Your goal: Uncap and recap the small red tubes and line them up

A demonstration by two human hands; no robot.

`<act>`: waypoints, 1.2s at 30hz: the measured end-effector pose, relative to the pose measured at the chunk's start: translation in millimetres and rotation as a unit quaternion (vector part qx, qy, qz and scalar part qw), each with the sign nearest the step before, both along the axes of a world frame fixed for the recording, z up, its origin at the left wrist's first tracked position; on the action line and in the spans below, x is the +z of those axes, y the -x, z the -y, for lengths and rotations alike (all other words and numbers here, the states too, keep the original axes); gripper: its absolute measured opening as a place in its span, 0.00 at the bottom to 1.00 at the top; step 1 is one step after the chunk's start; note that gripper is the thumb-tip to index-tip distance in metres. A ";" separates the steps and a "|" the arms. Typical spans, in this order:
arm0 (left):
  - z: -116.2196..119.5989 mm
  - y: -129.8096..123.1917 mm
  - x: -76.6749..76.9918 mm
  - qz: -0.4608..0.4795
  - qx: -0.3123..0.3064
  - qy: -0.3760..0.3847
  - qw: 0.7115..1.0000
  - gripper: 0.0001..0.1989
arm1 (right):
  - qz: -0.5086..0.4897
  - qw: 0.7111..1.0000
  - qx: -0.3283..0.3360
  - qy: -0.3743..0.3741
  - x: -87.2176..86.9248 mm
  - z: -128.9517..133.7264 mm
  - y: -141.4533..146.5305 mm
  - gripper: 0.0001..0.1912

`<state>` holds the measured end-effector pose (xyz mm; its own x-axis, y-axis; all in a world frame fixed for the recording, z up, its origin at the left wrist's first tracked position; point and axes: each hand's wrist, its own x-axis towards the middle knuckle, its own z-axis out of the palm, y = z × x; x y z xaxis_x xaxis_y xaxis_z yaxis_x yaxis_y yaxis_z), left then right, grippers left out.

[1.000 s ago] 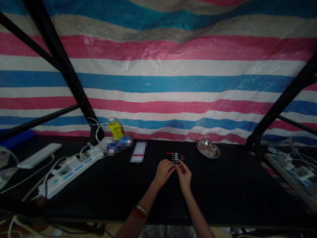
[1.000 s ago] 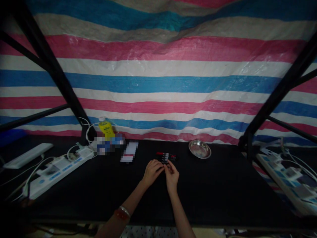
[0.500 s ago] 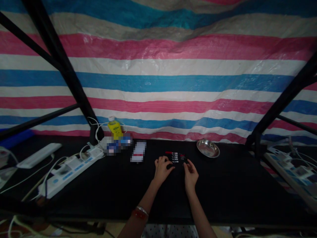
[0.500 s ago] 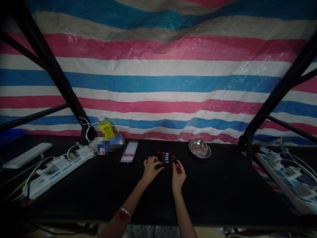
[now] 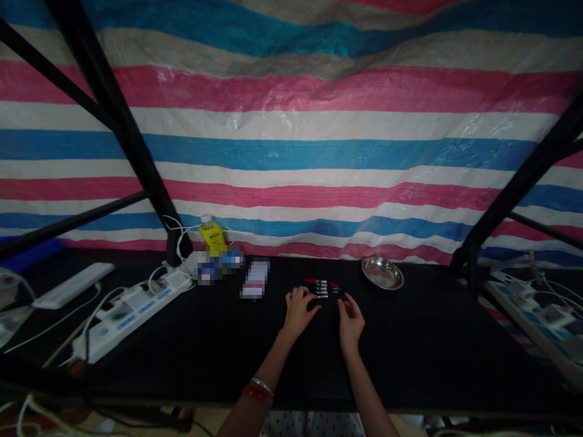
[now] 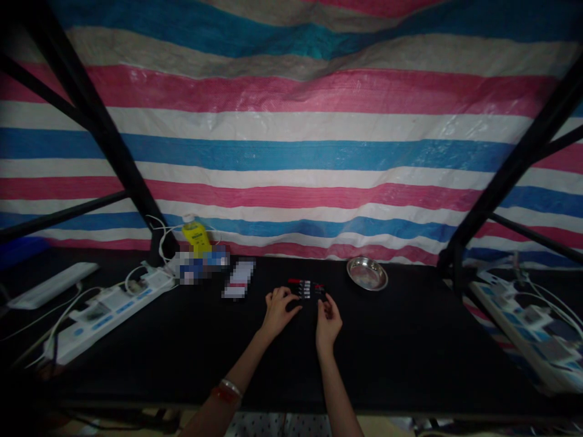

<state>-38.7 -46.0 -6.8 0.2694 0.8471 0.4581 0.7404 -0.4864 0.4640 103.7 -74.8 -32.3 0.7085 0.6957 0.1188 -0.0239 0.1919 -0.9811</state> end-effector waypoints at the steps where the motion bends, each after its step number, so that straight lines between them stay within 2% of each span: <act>1: -0.1 0.1 -0.1 0.000 0.001 -0.001 1.000 0.11 | -0.006 1.000 0.000 -0.001 0.7 0.2 0.2 0.28; 5: -1.0 0.4 -0.9 0.001 0.007 0.005 1.000 0.15 | -0.015 1.000 0.002 -0.004 1.5 0.1 0.8 0.28; 10: -0.7 1.0 1.9 0.008 -0.007 0.024 1.000 0.08 | -0.006 1.000 0.006 0.002 0.8 0.3 0.3 0.27; 15: 2.1 -0.1 7.3 0.017 -0.056 0.024 0.998 0.06 | -0.043 0.999 0.004 -0.007 3.7 0.4 0.0 0.27; 24: 4.9 -1.5 6.2 0.038 -0.091 -0.018 0.995 0.08 | -0.124 0.990 0.039 -0.059 13.6 0.0 3.2 0.28; 31: 4.8 -1.3 2.9 0.029 -0.085 -0.030 0.996 0.14 | -0.175 0.983 0.039 -0.040 10.3 -4.2 2.8 0.27; 36: 4.1 -1.9 2.9 0.032 -0.093 -0.031 0.995 0.15 | -0.142 0.987 0.071 -0.031 9.0 -5.8 5.6 0.26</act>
<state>-36.8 -50.1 -3.9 0.3866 0.7550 0.5296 0.6047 -0.6411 0.4726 98.1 -69.0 -23.3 0.6159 0.7874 -0.0249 -0.3270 0.2268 -0.9174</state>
